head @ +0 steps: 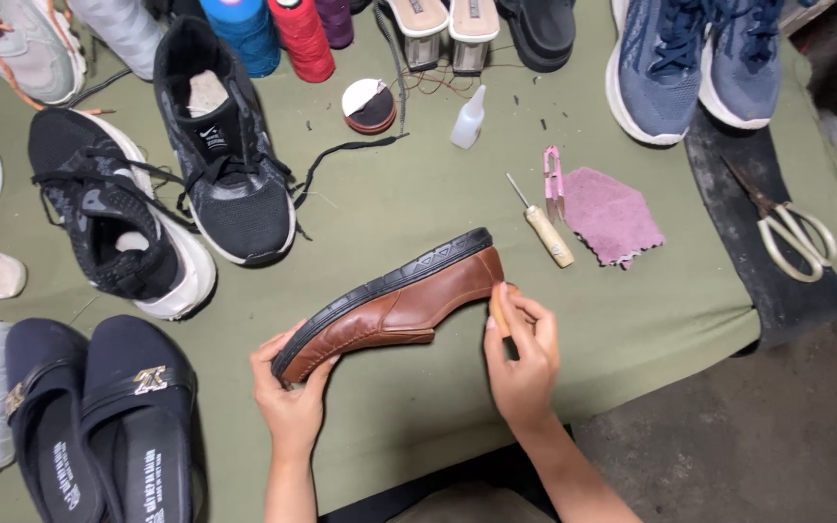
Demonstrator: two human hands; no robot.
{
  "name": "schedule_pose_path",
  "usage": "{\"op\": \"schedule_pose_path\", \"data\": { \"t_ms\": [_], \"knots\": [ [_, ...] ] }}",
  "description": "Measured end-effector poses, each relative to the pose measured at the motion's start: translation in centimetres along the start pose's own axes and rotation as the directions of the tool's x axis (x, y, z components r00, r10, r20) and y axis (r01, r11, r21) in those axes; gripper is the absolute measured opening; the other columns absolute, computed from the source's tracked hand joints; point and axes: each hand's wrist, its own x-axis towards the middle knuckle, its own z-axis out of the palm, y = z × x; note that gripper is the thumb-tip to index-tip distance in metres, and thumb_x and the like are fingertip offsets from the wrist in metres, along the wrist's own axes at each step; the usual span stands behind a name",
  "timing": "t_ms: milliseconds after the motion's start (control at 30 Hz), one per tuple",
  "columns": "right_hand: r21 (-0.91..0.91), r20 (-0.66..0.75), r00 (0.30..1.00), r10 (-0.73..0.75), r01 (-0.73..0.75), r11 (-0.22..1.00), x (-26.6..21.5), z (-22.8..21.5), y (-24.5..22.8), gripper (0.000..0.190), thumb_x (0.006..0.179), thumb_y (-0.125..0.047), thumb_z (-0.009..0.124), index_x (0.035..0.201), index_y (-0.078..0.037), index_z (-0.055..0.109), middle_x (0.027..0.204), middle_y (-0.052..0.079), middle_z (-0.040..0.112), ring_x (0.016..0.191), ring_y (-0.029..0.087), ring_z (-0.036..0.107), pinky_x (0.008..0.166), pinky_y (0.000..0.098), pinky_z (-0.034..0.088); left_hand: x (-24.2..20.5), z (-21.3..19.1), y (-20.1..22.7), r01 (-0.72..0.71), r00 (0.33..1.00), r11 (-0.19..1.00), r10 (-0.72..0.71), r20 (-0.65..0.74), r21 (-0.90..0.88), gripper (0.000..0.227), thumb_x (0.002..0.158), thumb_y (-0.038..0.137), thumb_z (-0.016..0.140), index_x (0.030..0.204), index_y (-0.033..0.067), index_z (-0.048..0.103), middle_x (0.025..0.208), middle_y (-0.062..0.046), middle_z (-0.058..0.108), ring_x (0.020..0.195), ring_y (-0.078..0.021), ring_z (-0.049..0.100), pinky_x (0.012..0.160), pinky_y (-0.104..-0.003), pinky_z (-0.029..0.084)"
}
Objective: The person polishes a brown leather loafer using a sponge. They rub the sponge along the sole edge, heel, and upper surface of the shoe. Periodically, the person dips the sponge into a small container of polish to reload it before continuing to apply the product to the shoe.
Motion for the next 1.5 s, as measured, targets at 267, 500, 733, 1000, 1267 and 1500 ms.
{"op": "schedule_pose_path", "data": {
  "t_ms": [267, 500, 733, 1000, 1267, 1500],
  "knots": [
    [0.035, -0.014, 1.0, 0.023, -0.022, 0.999, 0.1, -0.2, 0.5, 0.038, 0.101, 0.0, 0.06, 0.138, -0.008, 0.063, 0.122, 0.013, 0.059, 0.095, 0.019, 0.066, 0.086, 0.0316, 0.057, -0.3, 0.3, -0.5, -0.003, 1.0, 0.999, 0.002, -0.019, -0.041, 0.055, 0.08, 0.002, 0.081, 0.127, -0.0005, 0.052, 0.128, -0.021, 0.063, 0.121, -0.0278, 0.064, 0.111, -0.036, 0.05],
    [0.11, 0.029, 0.999, 0.045, -0.048, 0.993, 0.2, -0.1, -0.4, 0.046, 0.099, 0.003, 0.058, 0.142, -0.011, 0.061, 0.122, 0.014, 0.057, 0.085, 0.015, 0.064, 0.083, 0.0301, 0.056, -0.8, 0.3, -1.8, 0.069, 0.995, 0.997, -0.067, -0.07, 0.032, 0.057, 0.077, 0.005, 0.083, 0.127, -0.0006, 0.055, 0.128, -0.017, 0.064, 0.119, -0.0235, 0.062, 0.106, -0.033, 0.049],
    [0.072, 0.028, 0.995, 0.094, -0.096, 0.993, 0.6, -0.2, 0.6, 0.044, 0.1, -0.002, 0.059, 0.142, -0.015, 0.062, 0.121, 0.013, 0.057, 0.108, 0.026, 0.061, 0.095, 0.0357, 0.053, -0.3, 0.4, -0.8, 0.084, 0.992, 0.996, -0.081, -0.1, 0.027, 0.058, 0.077, 0.011, 0.086, 0.126, 0.0022, 0.057, 0.124, -0.013, 0.066, 0.114, -0.0206, 0.064, 0.105, -0.032, 0.05],
    [0.085, -0.124, 0.99, 0.06, -0.049, 0.995, 3.5, -2.0, 0.7, 0.034, 0.096, 0.0, 0.07, 0.129, -0.004, 0.073, 0.117, 0.018, 0.061, 0.114, 0.033, 0.065, 0.1, 0.041, 0.052, 0.3, 1.8, 3.2, 0.372, 0.899, 0.925, -0.338, -0.278, 0.077, 0.053, 0.068, 0.027, 0.099, 0.111, 0.0137, 0.07, 0.098, -0.013, 0.076, 0.093, -0.027, 0.074, 0.086, -0.044, 0.056],
    [0.193, -0.013, 0.996, 0.091, -0.086, 0.977, 1.4, -0.8, -2.2, 0.039, 0.098, 0.002, 0.066, 0.136, -0.006, 0.069, 0.12, 0.017, 0.059, 0.117, 0.03, 0.063, 0.101, 0.0406, 0.052, 0.0, 1.5, 4.0, 0.605, 0.771, 0.795, -0.6, -0.213, -0.048, 0.05, 0.075, 0.036, 0.092, 0.114, 0.0126, 0.069, 0.107, -0.015, 0.076, 0.104, -0.0286, 0.073, 0.092, -0.047, 0.056],
    [0.188, 0.087, 0.992, 0.092, -0.107, 0.976, -0.6, -0.3, -3.4, 0.041, 0.097, 0.002, 0.066, 0.136, -0.01, 0.07, 0.121, 0.016, 0.06, 0.118, 0.03, 0.063, 0.101, 0.0416, 0.052, -1.1, 0.3, 4.7, 0.592, 0.786, 0.739, -0.618, 0.027, -0.321, 0.056, 0.09, 0.021, 0.079, 0.136, -0.0018, 0.056, 0.128, -0.024, 0.068, 0.118, -0.0295, 0.068, 0.102, -0.047, 0.055]
  ]
}}
